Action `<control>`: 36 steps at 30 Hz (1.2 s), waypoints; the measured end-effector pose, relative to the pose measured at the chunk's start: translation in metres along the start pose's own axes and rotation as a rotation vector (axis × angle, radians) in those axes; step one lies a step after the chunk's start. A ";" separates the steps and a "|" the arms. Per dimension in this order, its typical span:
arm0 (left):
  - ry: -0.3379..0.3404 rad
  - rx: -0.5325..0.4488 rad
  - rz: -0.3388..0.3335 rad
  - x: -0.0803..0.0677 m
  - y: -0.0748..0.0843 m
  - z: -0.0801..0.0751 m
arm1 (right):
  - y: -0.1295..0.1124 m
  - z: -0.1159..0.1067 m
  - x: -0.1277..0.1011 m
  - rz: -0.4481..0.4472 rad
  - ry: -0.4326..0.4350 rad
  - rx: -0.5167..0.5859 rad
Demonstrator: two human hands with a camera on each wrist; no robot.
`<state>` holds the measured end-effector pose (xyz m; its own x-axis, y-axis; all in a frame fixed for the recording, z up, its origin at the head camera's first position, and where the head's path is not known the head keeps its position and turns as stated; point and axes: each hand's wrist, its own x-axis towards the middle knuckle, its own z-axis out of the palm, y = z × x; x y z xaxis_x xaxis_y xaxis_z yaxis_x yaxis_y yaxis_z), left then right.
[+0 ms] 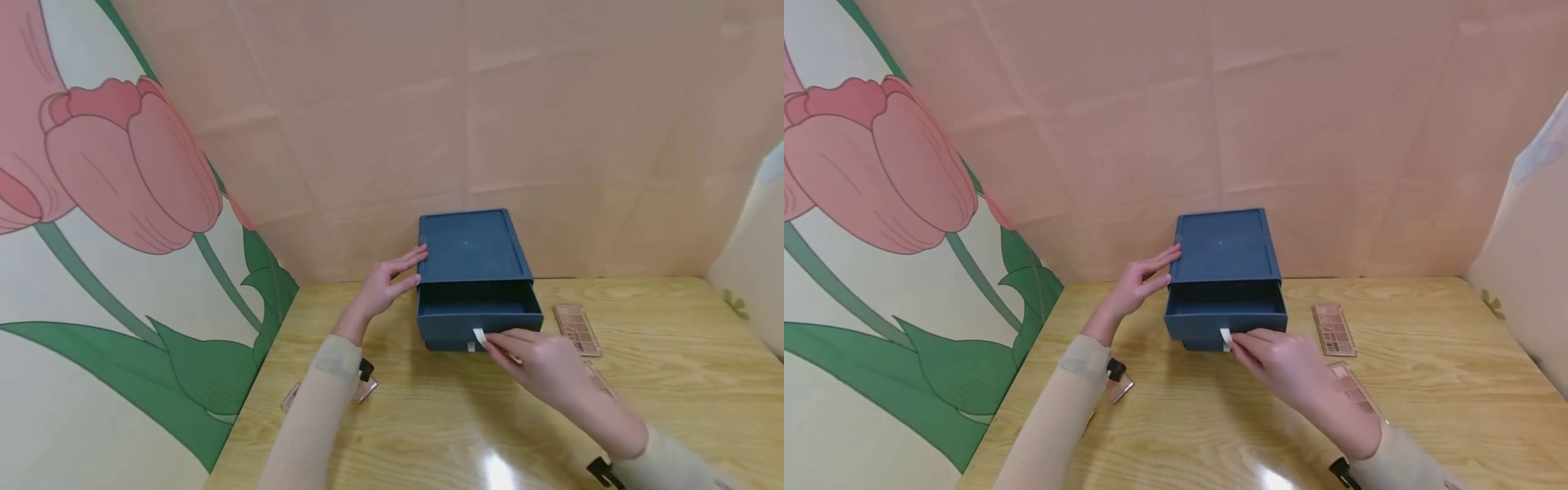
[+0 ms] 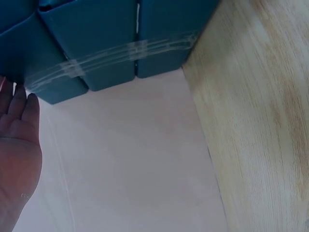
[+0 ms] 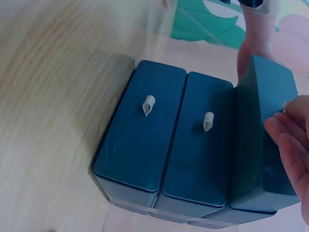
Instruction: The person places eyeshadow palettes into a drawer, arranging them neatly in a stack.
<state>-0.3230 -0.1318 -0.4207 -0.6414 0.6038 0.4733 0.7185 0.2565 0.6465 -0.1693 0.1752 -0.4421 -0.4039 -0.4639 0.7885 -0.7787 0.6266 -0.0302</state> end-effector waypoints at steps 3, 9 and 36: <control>-0.006 0.002 -0.009 0.000 0.001 0.000 | -0.001 0.002 -0.004 0.039 0.016 0.019; -0.017 0.010 -0.029 0.000 0.002 0.001 | -0.003 0.004 -0.008 0.057 0.051 0.037; -0.003 -0.013 -0.022 -0.001 0.005 0.000 | -0.018 0.005 -0.017 0.009 0.126 0.043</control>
<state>-0.3185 -0.1311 -0.4185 -0.6564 0.6003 0.4569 0.7004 0.2599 0.6648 -0.1507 0.1679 -0.4579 -0.3493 -0.3741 0.8591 -0.7964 0.6016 -0.0618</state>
